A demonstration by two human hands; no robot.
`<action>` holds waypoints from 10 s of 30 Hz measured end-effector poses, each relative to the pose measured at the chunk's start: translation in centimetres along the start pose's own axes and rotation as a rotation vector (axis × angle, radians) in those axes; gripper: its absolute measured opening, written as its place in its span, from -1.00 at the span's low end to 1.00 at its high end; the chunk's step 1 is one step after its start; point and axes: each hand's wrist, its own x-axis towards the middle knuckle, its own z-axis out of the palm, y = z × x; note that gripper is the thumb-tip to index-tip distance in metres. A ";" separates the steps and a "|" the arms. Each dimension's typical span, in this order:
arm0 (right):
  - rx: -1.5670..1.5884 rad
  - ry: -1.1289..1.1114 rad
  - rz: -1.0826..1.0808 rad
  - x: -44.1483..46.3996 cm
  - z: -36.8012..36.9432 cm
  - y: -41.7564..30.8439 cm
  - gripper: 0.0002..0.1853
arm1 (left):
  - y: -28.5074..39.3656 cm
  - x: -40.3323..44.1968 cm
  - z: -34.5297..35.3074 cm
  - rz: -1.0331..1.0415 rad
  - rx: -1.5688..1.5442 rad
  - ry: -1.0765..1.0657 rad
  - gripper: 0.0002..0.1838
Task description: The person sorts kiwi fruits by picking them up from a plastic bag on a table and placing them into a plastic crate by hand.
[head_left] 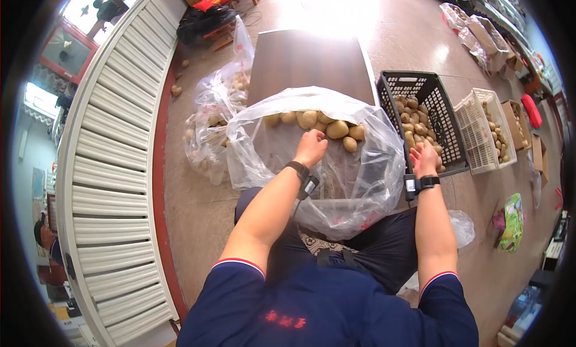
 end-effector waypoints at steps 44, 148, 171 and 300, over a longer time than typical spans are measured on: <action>-1.306 -0.241 -0.685 -4.8 19.5 7.2 -0.38 | -2.6 2.5 -1.9 0.033 -0.234 -0.002 -0.48; 0.287 -0.412 -0.028 -4.6 3.6 -5.1 -0.72 | 0.0 -3.4 2.2 0.288 0.206 -0.129 -0.63; 0.186 -0.077 0.234 6.4 -5.9 0.3 -0.55 | 1.4 -4.2 2.4 0.148 0.617 -0.308 -0.38; 0.105 -0.044 0.263 2.2 -2.1 -0.8 -0.31 | 2.6 -1.3 -1.1 -0.357 -0.827 -0.292 -0.67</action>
